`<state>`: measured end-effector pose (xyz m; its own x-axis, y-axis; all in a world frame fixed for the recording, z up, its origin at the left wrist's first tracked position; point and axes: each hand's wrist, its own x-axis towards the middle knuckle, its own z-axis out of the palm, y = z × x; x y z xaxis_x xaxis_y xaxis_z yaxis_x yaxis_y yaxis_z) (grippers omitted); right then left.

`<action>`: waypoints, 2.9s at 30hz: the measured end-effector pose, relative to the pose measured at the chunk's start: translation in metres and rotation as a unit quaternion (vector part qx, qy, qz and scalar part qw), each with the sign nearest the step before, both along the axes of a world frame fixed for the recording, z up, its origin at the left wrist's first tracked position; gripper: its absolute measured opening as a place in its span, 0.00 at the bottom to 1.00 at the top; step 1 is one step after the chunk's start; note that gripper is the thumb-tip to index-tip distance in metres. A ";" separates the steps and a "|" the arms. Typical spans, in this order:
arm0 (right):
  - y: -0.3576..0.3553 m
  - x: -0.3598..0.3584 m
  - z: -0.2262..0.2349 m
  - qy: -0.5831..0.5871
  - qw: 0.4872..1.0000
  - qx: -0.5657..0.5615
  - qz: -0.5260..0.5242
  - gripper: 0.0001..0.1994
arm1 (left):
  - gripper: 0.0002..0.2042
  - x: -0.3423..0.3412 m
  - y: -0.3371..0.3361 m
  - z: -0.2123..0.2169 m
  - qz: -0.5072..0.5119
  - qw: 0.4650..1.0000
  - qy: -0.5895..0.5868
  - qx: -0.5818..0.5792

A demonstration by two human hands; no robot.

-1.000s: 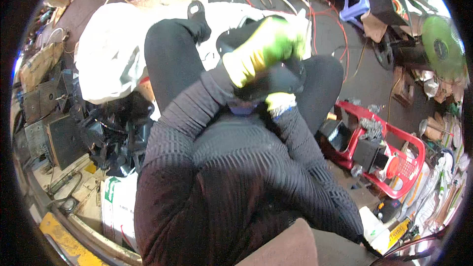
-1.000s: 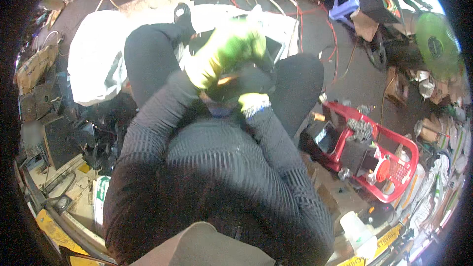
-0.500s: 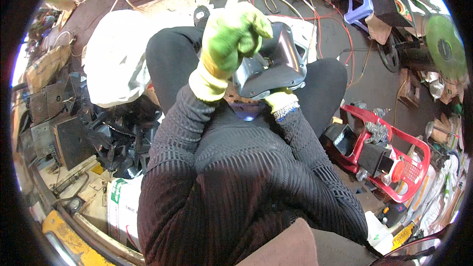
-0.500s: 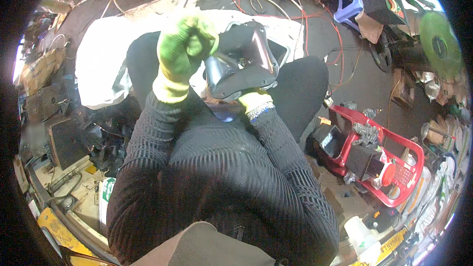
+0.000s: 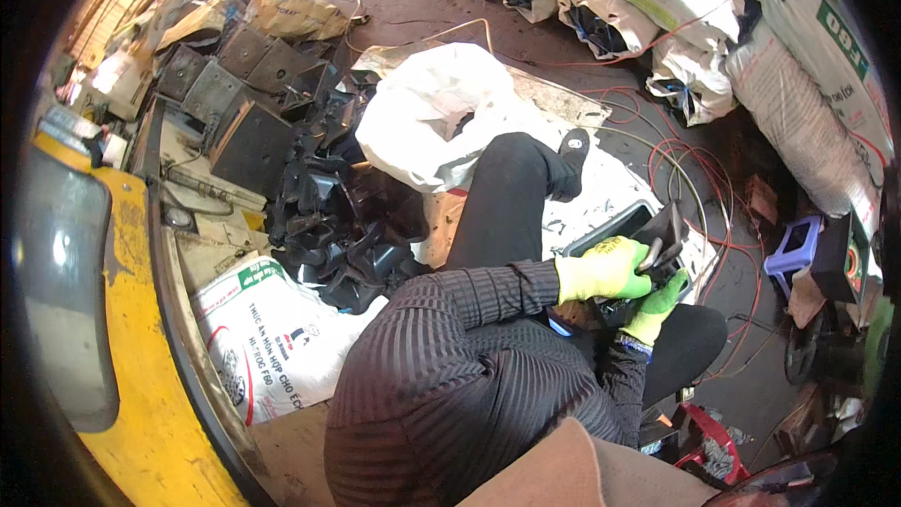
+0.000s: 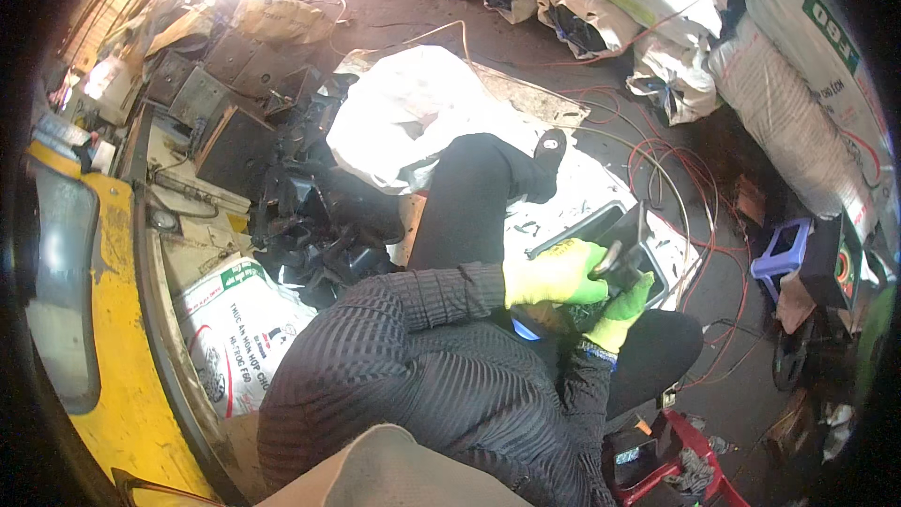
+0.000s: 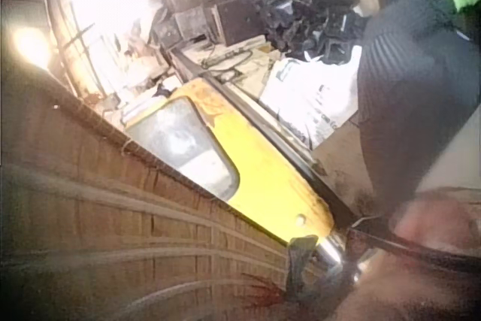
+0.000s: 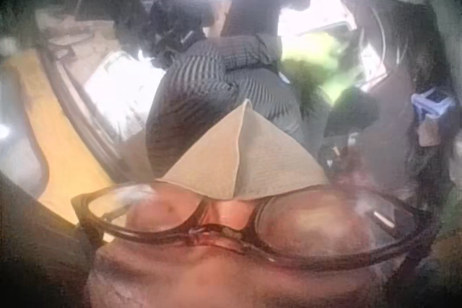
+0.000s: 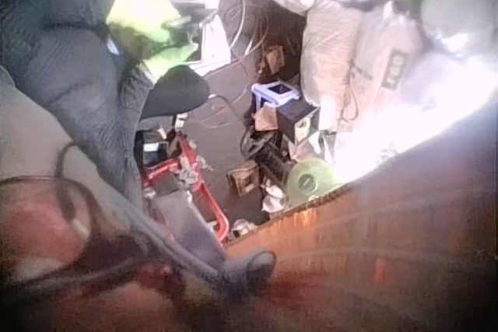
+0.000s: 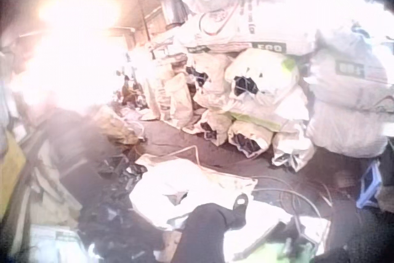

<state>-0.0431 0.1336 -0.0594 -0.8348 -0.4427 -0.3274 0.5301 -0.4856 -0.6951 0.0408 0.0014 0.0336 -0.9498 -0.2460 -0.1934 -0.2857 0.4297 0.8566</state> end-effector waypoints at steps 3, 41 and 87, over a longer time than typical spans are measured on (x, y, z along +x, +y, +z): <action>0.010 -0.009 -0.008 0.138 0.988 0.067 -0.012 0.23 | 0.19 0.010 0.001 0.016 0.009 0.997 -0.025 0.069; -0.010 0.017 -0.138 0.296 0.487 0.604 0.557 0.12 | 0.29 0.444 -0.168 -0.231 0.644 0.685 -0.109 -0.321; 0.054 0.010 -0.016 0.290 0.916 0.271 0.063 0.35 | 0.13 0.117 0.002 -0.026 0.197 0.912 -0.187 0.307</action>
<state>-0.0330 0.1874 -0.0758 -0.8917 -0.4505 -0.0446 0.0226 0.0541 -0.9983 0.1575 0.0036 0.0076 -0.6502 -0.2900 -0.7023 -0.6363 -0.2973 0.7119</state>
